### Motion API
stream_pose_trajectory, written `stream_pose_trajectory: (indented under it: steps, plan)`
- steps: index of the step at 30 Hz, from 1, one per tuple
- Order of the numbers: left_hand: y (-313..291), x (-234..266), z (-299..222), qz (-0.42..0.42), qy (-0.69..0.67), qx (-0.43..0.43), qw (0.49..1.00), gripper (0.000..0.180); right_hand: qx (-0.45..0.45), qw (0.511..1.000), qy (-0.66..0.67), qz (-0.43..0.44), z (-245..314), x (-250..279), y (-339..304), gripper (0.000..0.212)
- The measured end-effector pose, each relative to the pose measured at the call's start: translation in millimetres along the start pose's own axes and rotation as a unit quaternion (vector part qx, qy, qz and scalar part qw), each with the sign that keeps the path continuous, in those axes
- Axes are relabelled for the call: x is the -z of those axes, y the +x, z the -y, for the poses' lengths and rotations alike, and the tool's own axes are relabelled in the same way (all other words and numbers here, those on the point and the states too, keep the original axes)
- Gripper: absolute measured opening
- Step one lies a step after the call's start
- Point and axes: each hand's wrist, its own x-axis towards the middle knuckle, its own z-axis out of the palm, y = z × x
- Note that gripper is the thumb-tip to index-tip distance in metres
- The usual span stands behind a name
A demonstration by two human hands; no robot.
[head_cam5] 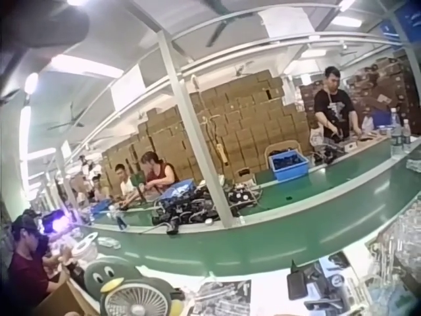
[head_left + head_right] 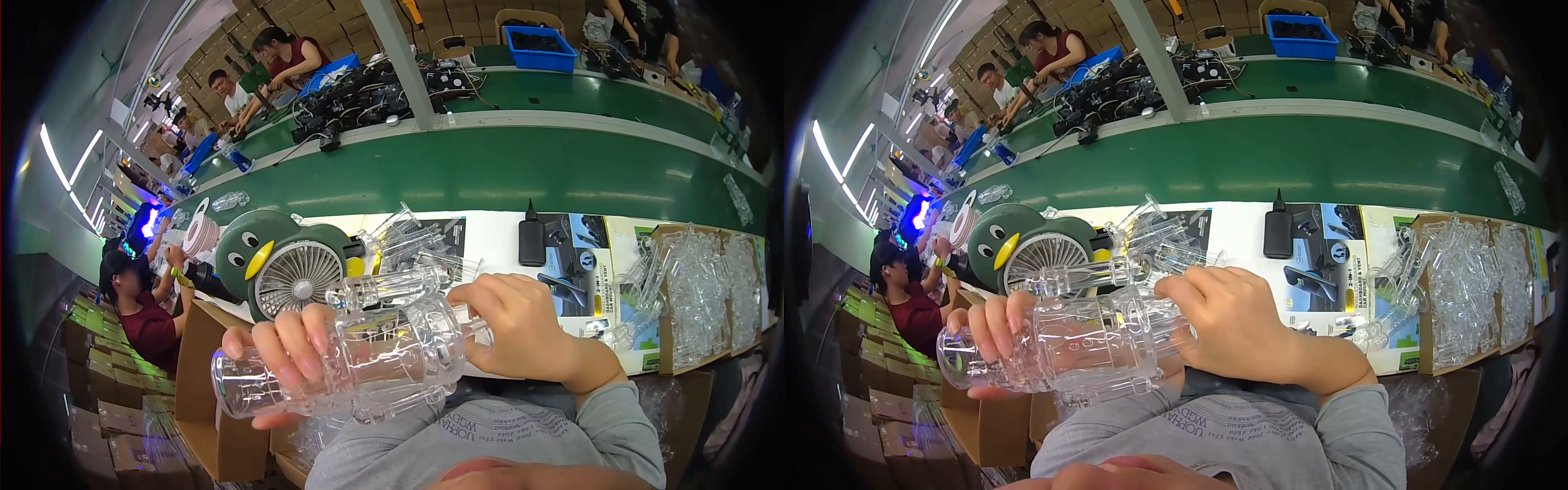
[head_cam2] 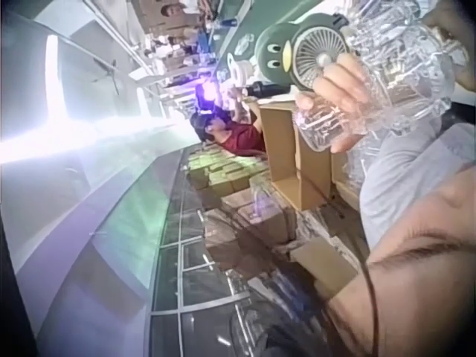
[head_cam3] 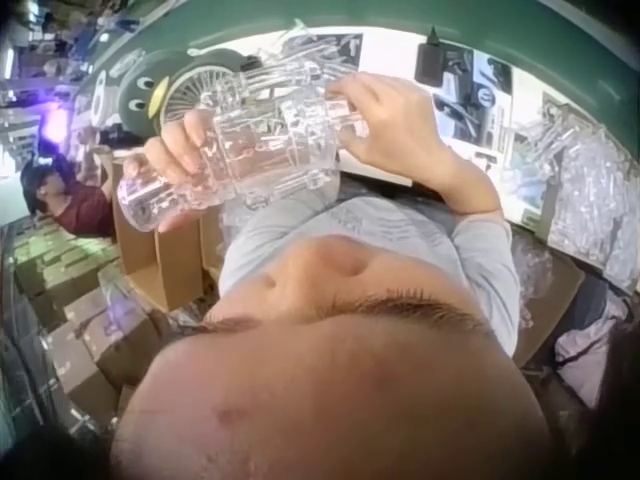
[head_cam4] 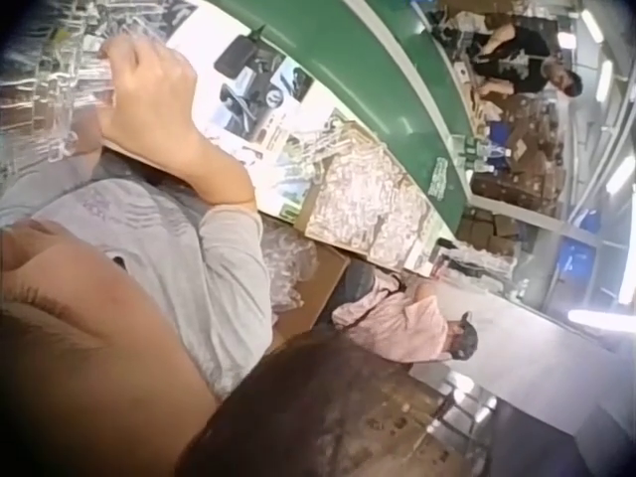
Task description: Assemble clear plastic components by applying liquid from a squeeze bottle and joining pieces on a production line.
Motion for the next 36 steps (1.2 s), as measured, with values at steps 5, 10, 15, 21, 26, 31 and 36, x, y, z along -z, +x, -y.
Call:
stream_pose_trajectory:
  steps: [5,10,15,21,26,31,36]
  plan:
    - [0.5,14.2,11.1,0.041,-0.02,0.015,0.999,0.068,0.014,1.0,-0.018,0.005,-7.8,7.0,3.0,0.036]
    - [12.7,1.9,37.8,-0.134,0.163,0.017,0.977,0.074,-0.079,0.997,-0.003,0.014,-24.5,14.8,9.1,0.04]
    - [1.8,32.3,18.6,-0.239,0.155,-0.231,0.93,0.037,-0.207,0.973,-0.092,-0.036,-56.9,28.3,26.0,0.041]
    - [3.1,26.1,1.3,-0.238,0.119,-0.292,0.919,0.017,-0.225,0.924,-0.306,0.048,-137.2,8.6,74.9,0.041]
    - [4.2,38.1,-6.0,-0.244,0.071,-0.264,0.931,0.017,-0.256,0.872,-0.391,0.147,-204.6,-21.1,99.3,0.041]
    - [4.8,46.4,-16.3,-0.259,0.044,-0.272,0.926,0.016,-0.269,0.841,-0.418,0.213,-239.7,-52.7,109.1,0.043]
    - [5.8,45.2,-14.8,-0.278,0.033,-0.276,0.92,0.017,-0.231,0.853,-0.395,0.25,-268.7,-72.8,113.5,0.047]
